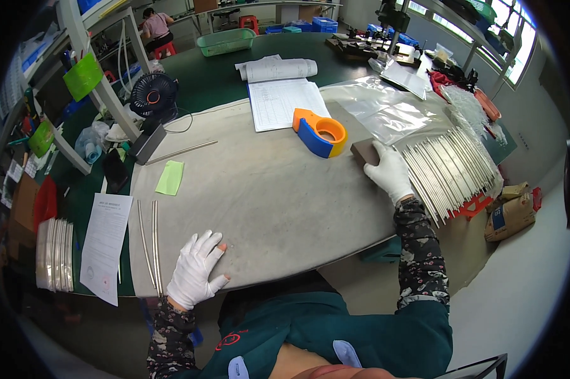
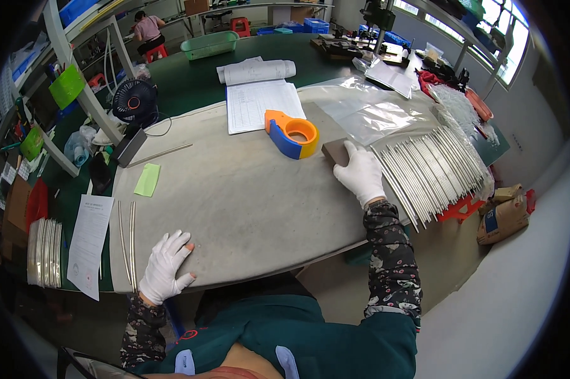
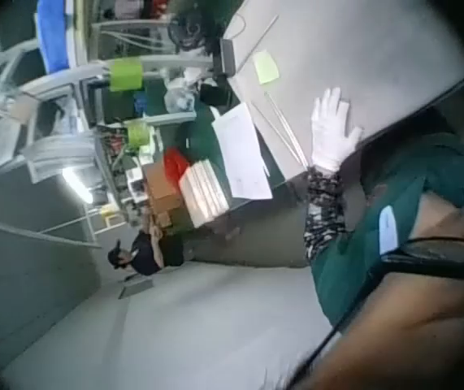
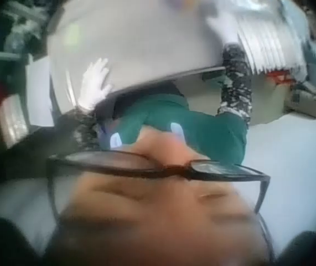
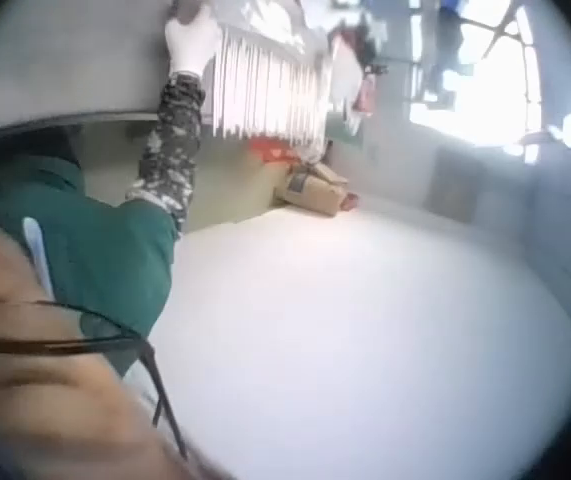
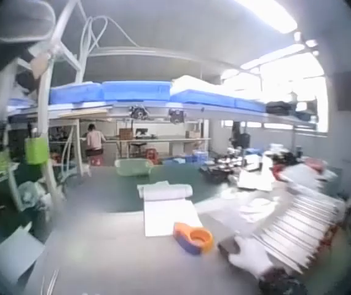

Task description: Sorting, sanding the ends of, and packaging metal rods into plastic bags at an industrial workbench.

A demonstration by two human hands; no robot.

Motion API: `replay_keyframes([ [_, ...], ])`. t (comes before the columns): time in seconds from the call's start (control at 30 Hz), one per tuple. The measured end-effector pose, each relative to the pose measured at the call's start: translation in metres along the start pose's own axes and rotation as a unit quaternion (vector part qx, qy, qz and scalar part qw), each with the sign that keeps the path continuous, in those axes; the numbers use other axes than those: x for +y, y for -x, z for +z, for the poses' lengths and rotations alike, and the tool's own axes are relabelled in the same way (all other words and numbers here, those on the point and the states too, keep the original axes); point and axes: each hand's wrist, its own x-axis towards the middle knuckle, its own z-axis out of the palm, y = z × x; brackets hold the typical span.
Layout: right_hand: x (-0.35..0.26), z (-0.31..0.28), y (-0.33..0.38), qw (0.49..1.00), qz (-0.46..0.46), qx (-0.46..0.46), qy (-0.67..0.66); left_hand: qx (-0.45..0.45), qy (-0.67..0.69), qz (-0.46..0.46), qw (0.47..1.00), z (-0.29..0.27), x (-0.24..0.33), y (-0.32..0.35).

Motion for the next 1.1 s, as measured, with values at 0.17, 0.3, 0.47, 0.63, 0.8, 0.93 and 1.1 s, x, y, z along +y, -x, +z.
replay_keyframes([
  [0.17,-0.004,-0.006,-0.097,0.995,0.043,0.080,-0.035,-0.020,0.013,-0.011,1.000,-0.004,0.003,-0.005],
  [0.3,-0.034,-0.006,-0.107,0.993,-0.061,0.098,-0.030,-0.038,0.016,-0.023,0.999,-0.007,0.004,-0.007],
  [0.47,-0.074,0.007,-0.050,0.965,-0.261,-0.004,0.009,-0.057,0.020,-0.041,0.997,-0.014,0.011,-0.019],
  [0.63,-0.073,0.013,-0.050,0.969,-0.214,0.040,-0.117,-0.018,0.023,-0.018,0.999,-0.020,0.016,-0.040],
  [0.8,-0.068,0.014,-0.110,0.959,-0.206,0.138,-0.135,-0.005,0.037,-0.015,0.999,-0.007,0.014,-0.053],
  [0.93,-0.078,0.033,-0.140,0.981,-0.145,0.018,-0.129,-0.023,0.040,-0.013,0.999,0.000,0.020,-0.061],
  [1.1,-0.045,0.030,-0.124,0.970,-0.207,0.059,-0.114,-0.042,0.019,0.040,0.998,-0.009,0.036,-0.081],
])
